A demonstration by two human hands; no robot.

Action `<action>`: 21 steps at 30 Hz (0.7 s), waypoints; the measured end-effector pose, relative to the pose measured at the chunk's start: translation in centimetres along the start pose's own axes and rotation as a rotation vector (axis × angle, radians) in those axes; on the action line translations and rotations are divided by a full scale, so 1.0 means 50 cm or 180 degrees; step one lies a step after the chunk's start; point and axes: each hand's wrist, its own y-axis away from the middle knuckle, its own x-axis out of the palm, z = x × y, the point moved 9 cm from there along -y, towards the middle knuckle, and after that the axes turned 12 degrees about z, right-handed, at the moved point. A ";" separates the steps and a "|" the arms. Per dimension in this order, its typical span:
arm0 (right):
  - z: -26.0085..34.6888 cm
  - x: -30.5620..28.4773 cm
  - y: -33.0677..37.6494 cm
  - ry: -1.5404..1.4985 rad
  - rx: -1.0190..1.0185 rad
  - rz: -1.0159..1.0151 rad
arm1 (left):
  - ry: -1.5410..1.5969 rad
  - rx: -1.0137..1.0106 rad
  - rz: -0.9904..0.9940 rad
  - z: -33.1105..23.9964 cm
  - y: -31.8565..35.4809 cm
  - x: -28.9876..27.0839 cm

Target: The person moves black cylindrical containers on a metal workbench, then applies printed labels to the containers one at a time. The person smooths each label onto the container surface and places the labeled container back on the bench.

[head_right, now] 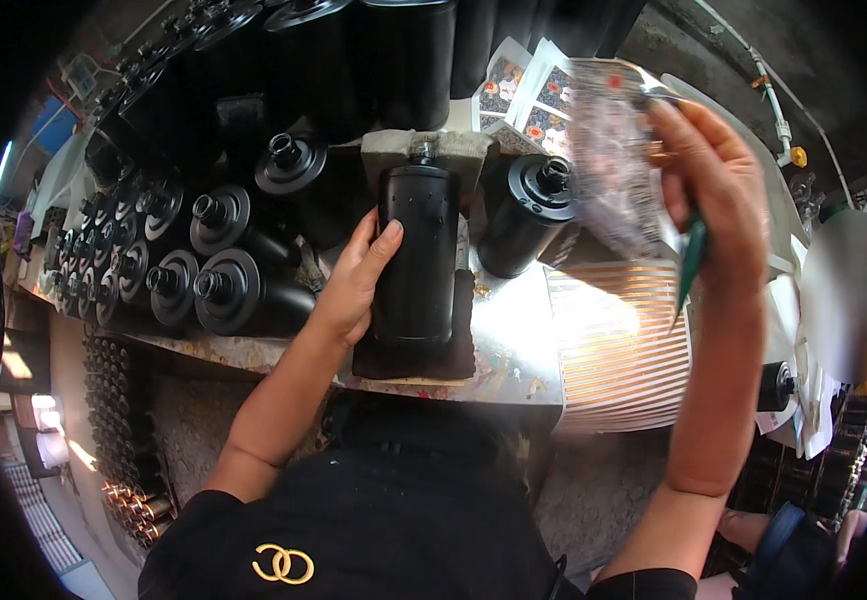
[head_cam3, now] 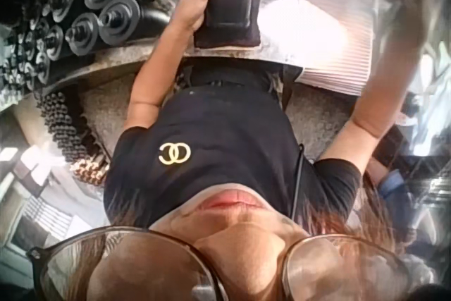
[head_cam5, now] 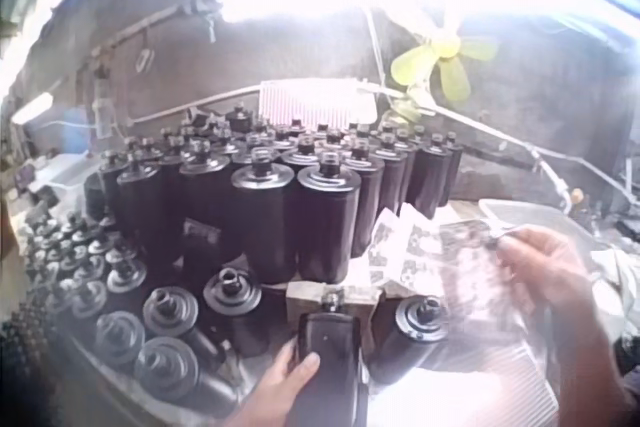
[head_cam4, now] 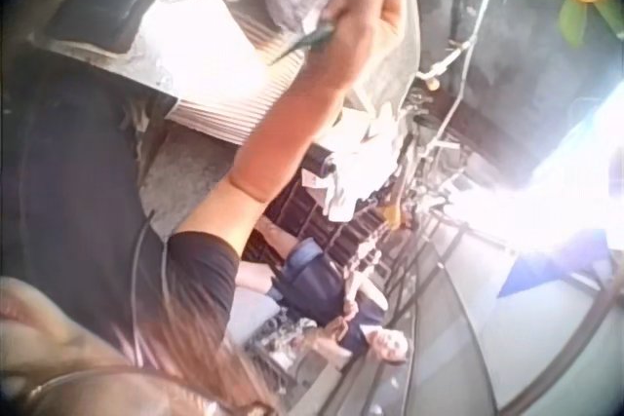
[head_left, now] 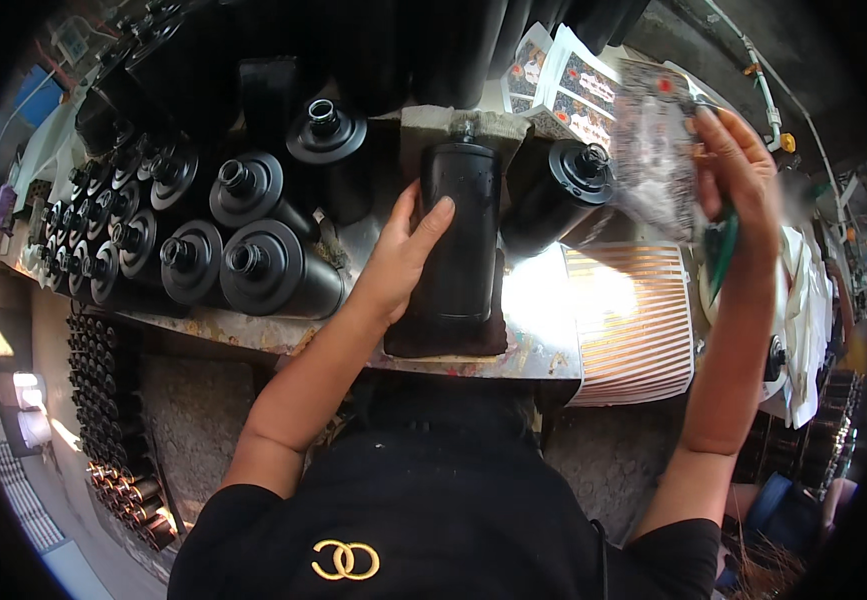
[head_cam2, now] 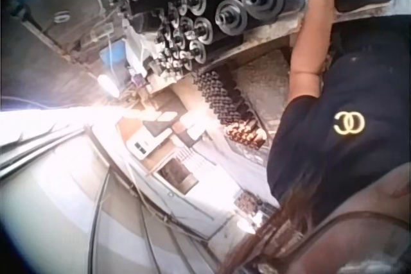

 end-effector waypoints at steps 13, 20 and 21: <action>-0.238 0.272 0.041 -0.0787 0.0478 0.0564 | -0.0185 0.0120 0.0053 -0.029 0.026 -0.002; -0.276 0.276 0.103 -0.1167 0.0957 0.0289 | -0.0106 -0.0043 -0.0286 -0.004 0.063 -0.052; -0.278 0.294 0.122 -0.1499 0.1286 0.0502 | -0.0200 -0.0075 -0.0309 -0.003 0.070 -0.058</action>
